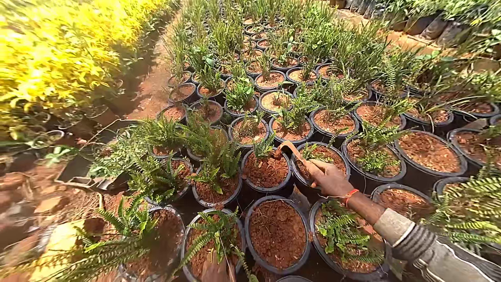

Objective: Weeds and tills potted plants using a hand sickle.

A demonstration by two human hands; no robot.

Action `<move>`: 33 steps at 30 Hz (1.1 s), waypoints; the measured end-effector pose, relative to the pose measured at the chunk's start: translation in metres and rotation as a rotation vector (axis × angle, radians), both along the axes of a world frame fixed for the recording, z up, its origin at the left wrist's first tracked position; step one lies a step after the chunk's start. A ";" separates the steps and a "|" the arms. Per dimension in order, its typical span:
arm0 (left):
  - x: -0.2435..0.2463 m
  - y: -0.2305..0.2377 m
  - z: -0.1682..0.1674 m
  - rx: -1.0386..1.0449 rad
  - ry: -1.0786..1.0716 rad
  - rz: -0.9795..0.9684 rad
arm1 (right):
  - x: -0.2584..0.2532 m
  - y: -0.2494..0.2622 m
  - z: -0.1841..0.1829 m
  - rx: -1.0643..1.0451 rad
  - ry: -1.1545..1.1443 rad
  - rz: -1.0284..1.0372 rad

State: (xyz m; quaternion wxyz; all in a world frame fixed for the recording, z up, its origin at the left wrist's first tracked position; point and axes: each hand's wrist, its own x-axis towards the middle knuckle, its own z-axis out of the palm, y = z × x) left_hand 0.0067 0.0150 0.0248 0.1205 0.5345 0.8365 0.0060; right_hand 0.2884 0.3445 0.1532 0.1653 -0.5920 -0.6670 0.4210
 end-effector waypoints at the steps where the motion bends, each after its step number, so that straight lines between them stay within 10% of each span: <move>1: 0.001 0.001 0.000 -0.013 -0.009 0.004 | -0.005 0.000 -0.008 0.055 -0.088 0.030; 19: -0.004 0.009 -0.014 -0.151 0.025 0.026 | -0.025 0.019 -0.004 -0.193 0.230 -0.187; 33: -0.006 0.007 -0.013 -0.182 0.014 0.039 | -0.040 0.018 -0.032 0.033 -0.100 0.091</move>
